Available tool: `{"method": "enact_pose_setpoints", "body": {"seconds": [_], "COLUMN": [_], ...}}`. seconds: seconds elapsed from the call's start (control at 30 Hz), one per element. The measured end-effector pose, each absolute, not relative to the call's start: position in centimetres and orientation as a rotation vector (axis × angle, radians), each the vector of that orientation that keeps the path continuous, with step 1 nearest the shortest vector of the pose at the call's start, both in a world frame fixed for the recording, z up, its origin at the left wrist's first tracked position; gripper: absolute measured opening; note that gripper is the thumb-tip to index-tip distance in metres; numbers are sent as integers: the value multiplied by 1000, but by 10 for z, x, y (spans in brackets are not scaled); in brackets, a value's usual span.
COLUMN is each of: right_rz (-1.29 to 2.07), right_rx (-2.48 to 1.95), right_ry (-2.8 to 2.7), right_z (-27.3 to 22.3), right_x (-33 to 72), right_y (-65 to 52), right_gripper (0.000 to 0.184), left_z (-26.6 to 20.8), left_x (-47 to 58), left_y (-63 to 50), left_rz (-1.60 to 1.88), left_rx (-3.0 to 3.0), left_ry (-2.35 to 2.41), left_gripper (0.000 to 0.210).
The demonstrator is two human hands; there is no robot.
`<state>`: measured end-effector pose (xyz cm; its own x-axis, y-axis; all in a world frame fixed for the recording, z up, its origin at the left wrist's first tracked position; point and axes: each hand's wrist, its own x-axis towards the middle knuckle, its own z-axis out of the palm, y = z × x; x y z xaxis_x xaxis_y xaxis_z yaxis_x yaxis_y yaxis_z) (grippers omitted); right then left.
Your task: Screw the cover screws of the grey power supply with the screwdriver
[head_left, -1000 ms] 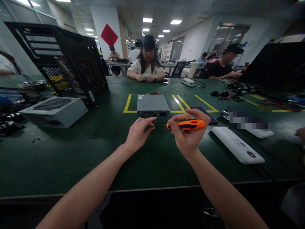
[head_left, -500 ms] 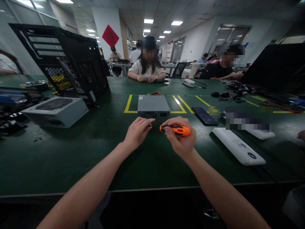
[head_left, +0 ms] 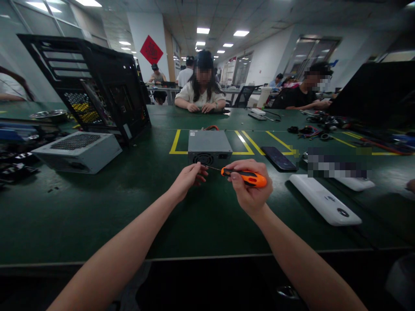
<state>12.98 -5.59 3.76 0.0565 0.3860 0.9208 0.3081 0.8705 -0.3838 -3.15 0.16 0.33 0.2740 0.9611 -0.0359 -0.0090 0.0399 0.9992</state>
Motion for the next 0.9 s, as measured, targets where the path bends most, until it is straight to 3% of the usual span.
{"method": "enact_pose_setpoints", "body": {"seconds": [0.07, 0.43, 0.6, 0.77, 0.9], "right_rz": [67, 81, 97, 181, 429], "right_rx": [-557, -531, -540, -772, -1047], "right_ry": [-1553, -1592, -1612, -1645, -1676], "right_z": [37, 36, 36, 40, 37], "right_x": [130, 128, 127, 124, 123], "right_y": [-56, -58, -59, -63, -63], "right_gripper": [19, 20, 22, 13, 12], "left_z": [5, 11, 14, 17, 20], "left_x": [-30, -37, -41, -46, -56], "left_y": [-1, 4, 6, 11, 20], "left_rz": [921, 1012, 1019, 1118, 1227], "left_rx": [1129, 956, 891, 748, 625], "left_ry": [928, 754, 727, 771, 789], "left_gripper": [35, 7, 6, 14, 11]}}
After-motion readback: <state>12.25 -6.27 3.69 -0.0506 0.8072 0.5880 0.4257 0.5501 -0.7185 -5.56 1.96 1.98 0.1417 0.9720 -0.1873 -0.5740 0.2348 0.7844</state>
